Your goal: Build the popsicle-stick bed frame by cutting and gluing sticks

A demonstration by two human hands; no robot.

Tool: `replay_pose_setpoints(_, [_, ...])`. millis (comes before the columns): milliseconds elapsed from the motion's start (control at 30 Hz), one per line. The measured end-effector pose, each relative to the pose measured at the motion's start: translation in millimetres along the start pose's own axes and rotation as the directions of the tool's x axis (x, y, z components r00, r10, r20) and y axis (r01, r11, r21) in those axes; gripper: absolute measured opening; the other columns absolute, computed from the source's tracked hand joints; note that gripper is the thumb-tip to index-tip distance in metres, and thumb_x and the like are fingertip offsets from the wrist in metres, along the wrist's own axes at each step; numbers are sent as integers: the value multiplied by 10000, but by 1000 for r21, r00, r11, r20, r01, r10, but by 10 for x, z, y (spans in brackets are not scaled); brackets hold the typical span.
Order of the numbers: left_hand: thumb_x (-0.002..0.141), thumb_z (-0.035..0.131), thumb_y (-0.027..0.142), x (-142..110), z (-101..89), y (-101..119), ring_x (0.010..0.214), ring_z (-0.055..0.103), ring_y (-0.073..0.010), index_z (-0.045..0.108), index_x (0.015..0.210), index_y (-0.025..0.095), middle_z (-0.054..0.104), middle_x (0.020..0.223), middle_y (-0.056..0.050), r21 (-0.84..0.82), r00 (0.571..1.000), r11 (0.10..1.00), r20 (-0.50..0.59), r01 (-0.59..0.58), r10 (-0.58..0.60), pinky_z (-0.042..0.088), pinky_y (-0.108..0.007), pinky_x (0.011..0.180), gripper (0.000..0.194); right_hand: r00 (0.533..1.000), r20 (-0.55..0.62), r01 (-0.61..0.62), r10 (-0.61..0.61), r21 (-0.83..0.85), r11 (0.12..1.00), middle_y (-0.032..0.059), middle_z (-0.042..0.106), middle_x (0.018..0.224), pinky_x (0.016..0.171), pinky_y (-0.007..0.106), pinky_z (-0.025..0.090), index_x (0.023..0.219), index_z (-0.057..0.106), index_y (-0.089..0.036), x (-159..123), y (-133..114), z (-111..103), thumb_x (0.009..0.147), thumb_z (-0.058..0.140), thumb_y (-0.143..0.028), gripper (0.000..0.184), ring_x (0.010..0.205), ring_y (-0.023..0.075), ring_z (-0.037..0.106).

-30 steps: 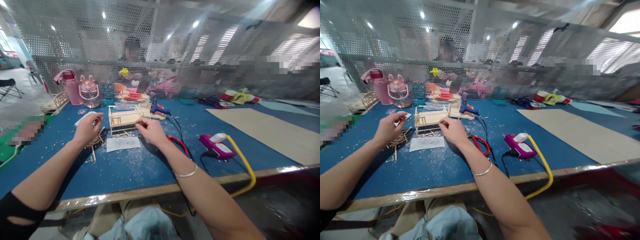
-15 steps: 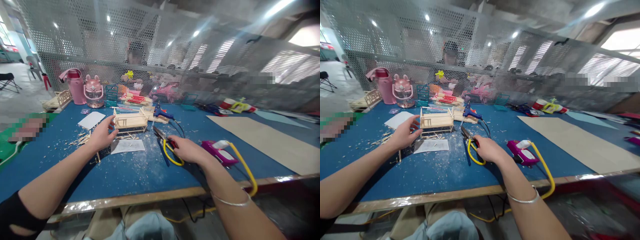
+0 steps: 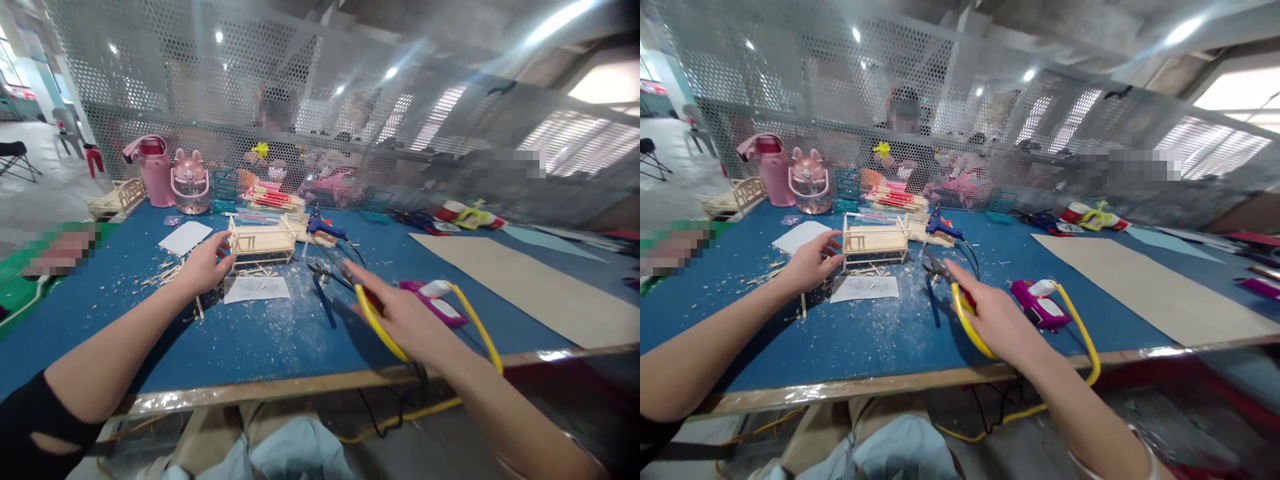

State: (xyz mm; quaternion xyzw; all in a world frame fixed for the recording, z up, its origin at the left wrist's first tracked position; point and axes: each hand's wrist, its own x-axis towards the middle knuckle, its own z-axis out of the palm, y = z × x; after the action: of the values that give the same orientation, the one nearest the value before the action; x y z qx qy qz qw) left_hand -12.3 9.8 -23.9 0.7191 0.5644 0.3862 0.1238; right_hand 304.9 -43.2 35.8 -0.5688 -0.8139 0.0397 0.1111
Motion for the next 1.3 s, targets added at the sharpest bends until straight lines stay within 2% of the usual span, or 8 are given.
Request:
replay_pose_setpoints(67, [757, 483, 299, 6, -32, -8, 758, 589, -162, 424, 1221, 127, 614, 946, -98, 6, 1000, 1000, -8, 5, -5, 459, -310, 687, 498, 980, 96, 165, -173, 86, 983, 73, 588, 1160, 799, 303, 466, 1341, 355, -243, -227, -176, 20, 791, 495, -258, 568, 970, 200, 588])
replay_pose_setpoints(200, [744, 501, 276, 13, -107, -34, 736, 584, -149, 463, 1187, 128, 626, 915, -83, 26, 998, 999, -57, 19, -17, 453, -297, 697, 468, 864, 284, 391, -416, 141, 909, 36, 640, 884, 649, 227, 471, 1292, 416, -314, -641, -500, 224, 760, 499, -139, 566, 741, 134, 609])
replay_pose_setpoints(300, [748, 501, 272, 16, -139, -40, 710, 576, -139, 465, 1188, 120, 629, 914, -87, 22, 997, 999, -65, 38, -37, 450, -290, 687, 466, 821, 297, 506, -487, 16, 862, 39, 623, 801, 502, 225, 409, 1257, 458, -341, -809, -660, 415, 723, 484, -108, 583, 562, 125, 560])
replay_pose_setpoints(433, [749, 502, 269, 12, -147, -25, 713, 574, -138, 467, 1186, 122, 629, 915, -89, 19, 997, 999, -56, 46, -45, 452, -288, 686, 462, 822, 250, 545, -511, -88, 834, 43, 605, 736, 433, 235, 319, 1261, 455, -344, -860, -779, 566, 760, 438, -150, 537, 450, 107, 468])
replay_pose_setpoints(967, [750, 508, 300, -11, -158, -26, 711, 577, -141, 469, 1185, 124, 633, 904, -79, 42, 997, 998, -55, 57, -54, 460, -305, 719, 471, 884, 281, 388, -374, 4, 921, 25, 661, 684, 484, 236, 366, 1242, 479, -302, -914, -955, 476, 768, 492, -227, 479, 561, 153, 593])
replay_pose_setpoints(1133, [746, 506, 319, -22, -164, -18, 696, 569, -138, 470, 1186, 131, 638, 898, -73, 49, 996, 996, -56, 74, -71, 458, -301, 720, 480, 894, 364, 292, -263, -26, 956, 20, 690, 732, 493, 245, 393, 1276, 443, -295, -1025, -565, 297, 782, 445, -181, 507, 589, 172, 630])
replay_pose_setpoints(1233, [739, 508, 337, -25, -159, -17, 704, 576, -148, 464, 1194, 132, 639, 917, -77, 58, 996, 995, -40, 83, -81, 460, -303, 715, 501, 933, 320, 185, -165, -36, 982, 17, 692, 745, 510, 246, 429, 1273, 442, -333, -1210, -234, 188, 781, 445, -165, 519, 585, 164, 630])
replay_pose_setpoints(1300, [732, 508, 357, -26, -152, -16, 712, 584, -160, 463, 1196, 135, 641, 925, -77, 66, 996, 994, -28, 90, -88, 464, -308, 710, 517, 971, 222, 104, -93, -39, 994, 14, 695, 751, 511, 245, 449, 1227, 485, -373, -1338, -20, 122, 781, 486, -218, 473, 583, 161, 629])
